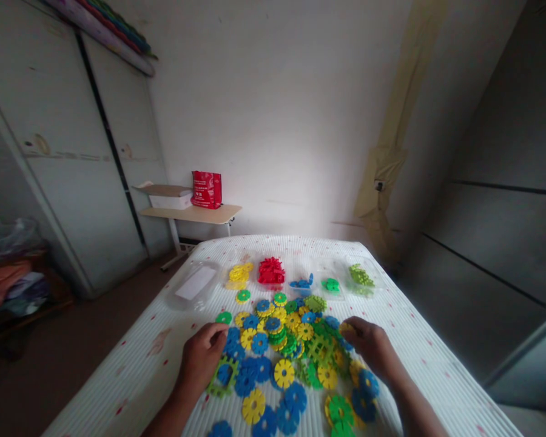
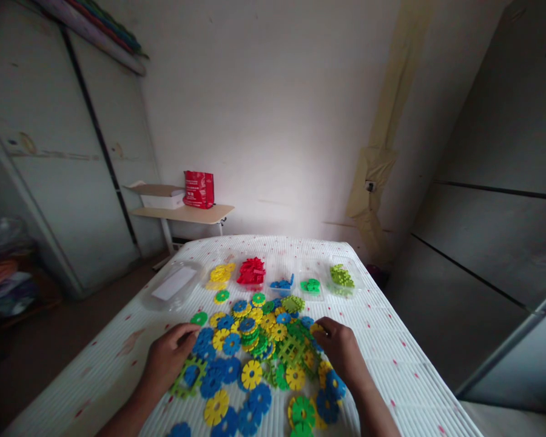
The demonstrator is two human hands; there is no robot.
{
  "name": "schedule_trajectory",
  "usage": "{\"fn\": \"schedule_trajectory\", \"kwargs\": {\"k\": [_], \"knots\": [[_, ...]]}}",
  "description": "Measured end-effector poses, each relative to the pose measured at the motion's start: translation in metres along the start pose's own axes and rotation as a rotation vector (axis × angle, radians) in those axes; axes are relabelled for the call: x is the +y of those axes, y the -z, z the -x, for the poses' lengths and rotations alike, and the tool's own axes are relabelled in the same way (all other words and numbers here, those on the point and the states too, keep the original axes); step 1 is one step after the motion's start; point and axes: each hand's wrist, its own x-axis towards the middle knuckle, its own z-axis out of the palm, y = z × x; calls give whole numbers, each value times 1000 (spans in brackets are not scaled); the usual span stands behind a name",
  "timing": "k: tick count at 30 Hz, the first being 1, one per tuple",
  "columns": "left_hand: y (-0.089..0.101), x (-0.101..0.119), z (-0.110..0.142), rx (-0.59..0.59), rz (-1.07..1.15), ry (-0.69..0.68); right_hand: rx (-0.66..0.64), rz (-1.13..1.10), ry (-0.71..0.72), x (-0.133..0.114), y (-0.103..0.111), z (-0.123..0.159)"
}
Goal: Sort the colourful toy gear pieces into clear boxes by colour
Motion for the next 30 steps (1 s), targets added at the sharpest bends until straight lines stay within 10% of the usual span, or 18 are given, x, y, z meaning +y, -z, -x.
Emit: {"fn": "schedule_trajectory", "kwargs": {"k": [15,30], "knots": [[-4,-4,0,2,9,-26,-181,603,95,-67,-63,-24],[-23,55,28,-215,266,-158,-199,-141,223,-83,-69,1]]}}
